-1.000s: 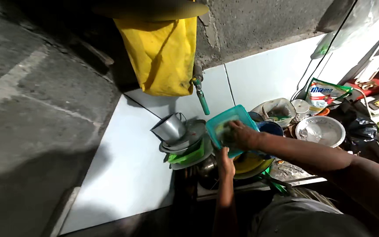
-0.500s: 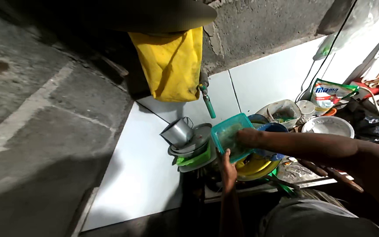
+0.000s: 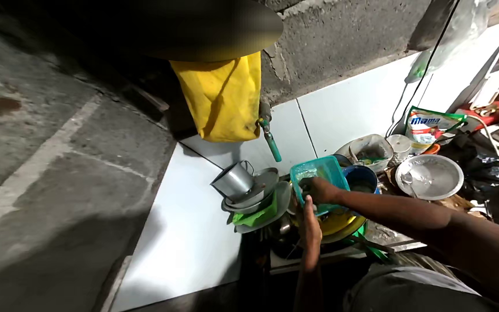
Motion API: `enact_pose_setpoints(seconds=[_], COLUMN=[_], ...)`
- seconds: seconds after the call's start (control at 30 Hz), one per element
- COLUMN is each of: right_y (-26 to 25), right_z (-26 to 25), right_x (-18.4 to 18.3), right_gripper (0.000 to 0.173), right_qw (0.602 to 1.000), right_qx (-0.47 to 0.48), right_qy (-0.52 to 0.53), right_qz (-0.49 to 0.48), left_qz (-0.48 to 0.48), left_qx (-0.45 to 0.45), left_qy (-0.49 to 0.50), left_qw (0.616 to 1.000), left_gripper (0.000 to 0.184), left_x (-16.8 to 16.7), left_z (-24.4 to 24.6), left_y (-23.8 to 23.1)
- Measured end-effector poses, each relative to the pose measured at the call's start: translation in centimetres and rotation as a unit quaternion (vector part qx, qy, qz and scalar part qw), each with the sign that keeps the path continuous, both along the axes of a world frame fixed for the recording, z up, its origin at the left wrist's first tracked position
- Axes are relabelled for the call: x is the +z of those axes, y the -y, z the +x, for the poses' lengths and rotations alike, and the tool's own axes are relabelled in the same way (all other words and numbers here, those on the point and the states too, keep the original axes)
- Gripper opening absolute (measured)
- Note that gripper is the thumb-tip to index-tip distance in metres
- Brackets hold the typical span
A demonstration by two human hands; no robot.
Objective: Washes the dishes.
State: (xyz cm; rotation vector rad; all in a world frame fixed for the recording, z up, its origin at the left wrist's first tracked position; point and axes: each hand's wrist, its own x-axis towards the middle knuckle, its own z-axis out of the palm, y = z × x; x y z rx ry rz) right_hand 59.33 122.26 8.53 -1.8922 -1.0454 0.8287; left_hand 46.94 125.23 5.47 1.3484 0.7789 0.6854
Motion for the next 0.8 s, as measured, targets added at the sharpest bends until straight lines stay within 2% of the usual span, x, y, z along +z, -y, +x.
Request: enact_pose_setpoints(seconds=[0.03, 0.1, 0.13, 0.17, 0.2, 0.27, 0.3, 0.37, 0.43, 0.47, 0.5, 0.57, 0.63, 0.67, 0.73, 0.8], right_y=[-0.7, -2.0, -2.3, -2.2, -1.6, 0.0, 0.8, 1.7, 1.6, 1.6, 1.6, 1.9, 2.3, 2.6, 3.6, 4.1], right_z=[0.1, -0.3, -0.5, -0.7, -0.7, -0.5, -0.4, 0.4, 1.3, 1.3, 0.9, -0.8, -1.9, -1.7, -0.3, 1.3], right_x=[0.1, -0.6, -0.6, -0.5, -0.4, 0.0, 0.5, 1.5, 1.5, 0.8, 0.7, 2.2, 3.2, 3.3, 2.6, 1.5], right_gripper=[0.034, 0.03, 0.028, 0.029, 0.03, 0.032, 0.034, 0.035, 0.035, 0.034, 0.032, 0.032, 0.031, 0.028, 0.03, 0.031], right_qw=[0.995, 0.945, 0.922, 0.925, 0.95, 0.991, 0.989, 0.957, 0.916, 0.914, 0.927, 0.972, 0.985, 0.981, 0.951, 0.886], right_qx=[-0.059, -0.196, -0.222, -0.195, -0.125, 0.065, 0.138, 0.224, 0.236, 0.223, 0.205, 0.161, 0.154, 0.175, 0.24, 0.281], right_qy=[-0.067, -0.228, -0.276, -0.279, -0.239, -0.079, 0.011, 0.174, 0.274, 0.286, 0.268, 0.162, 0.074, 0.077, 0.194, 0.359], right_qz=[0.037, 0.127, 0.158, 0.168, 0.157, 0.088, 0.048, -0.058, -0.172, -0.184, -0.166, -0.054, 0.037, 0.044, -0.025, -0.085], left_qz=[0.001, 0.027, 0.052, 0.073, 0.085, 0.095, 0.089, 0.065, 0.079, 0.09, 0.099, 0.118, 0.152, 0.176, 0.201, 0.213], left_qx=[-0.009, -0.02, -0.02, -0.015, -0.008, 0.014, 0.016, 0.018, 0.025, 0.029, 0.041, 0.058, 0.073, 0.078, 0.057, 0.024], left_qy=[0.005, 0.013, 0.023, 0.029, 0.029, 0.011, -0.001, -0.01, -0.009, -0.005, 0.006, 0.025, 0.035, 0.027, -0.006, -0.031], left_qw=[1.0, 0.999, 0.998, 0.997, 0.996, 0.995, 0.996, 0.998, 0.997, 0.996, 0.994, 0.991, 0.985, 0.981, 0.978, 0.976], left_gripper=[0.06, 0.065, 0.067, 0.067, 0.066, 0.064, 0.064, 0.063, 0.062, 0.061, 0.06, 0.062, 0.063, 0.063, 0.061, 0.057], left_x=[0.2, 0.1, -0.1, -0.2, -0.3, -0.3, -0.3, -0.2, 0.2, 0.2, 0.1, 0.2, 0.3, 0.5, 0.7, 1.0], left_z=[0.0, -0.2, -0.1, -0.1, -0.2, -0.4, -0.7, -1.0, -1.2, -1.2, -0.9, -0.3, -0.4, -0.9, -2.3, -2.5], left_y=[0.3, 0.9, 1.0, 0.8, 0.5, -0.9, -1.3, -1.4, -1.4, -1.2, -1.1, -0.7, -1.0, -1.5, -2.4, -2.5])
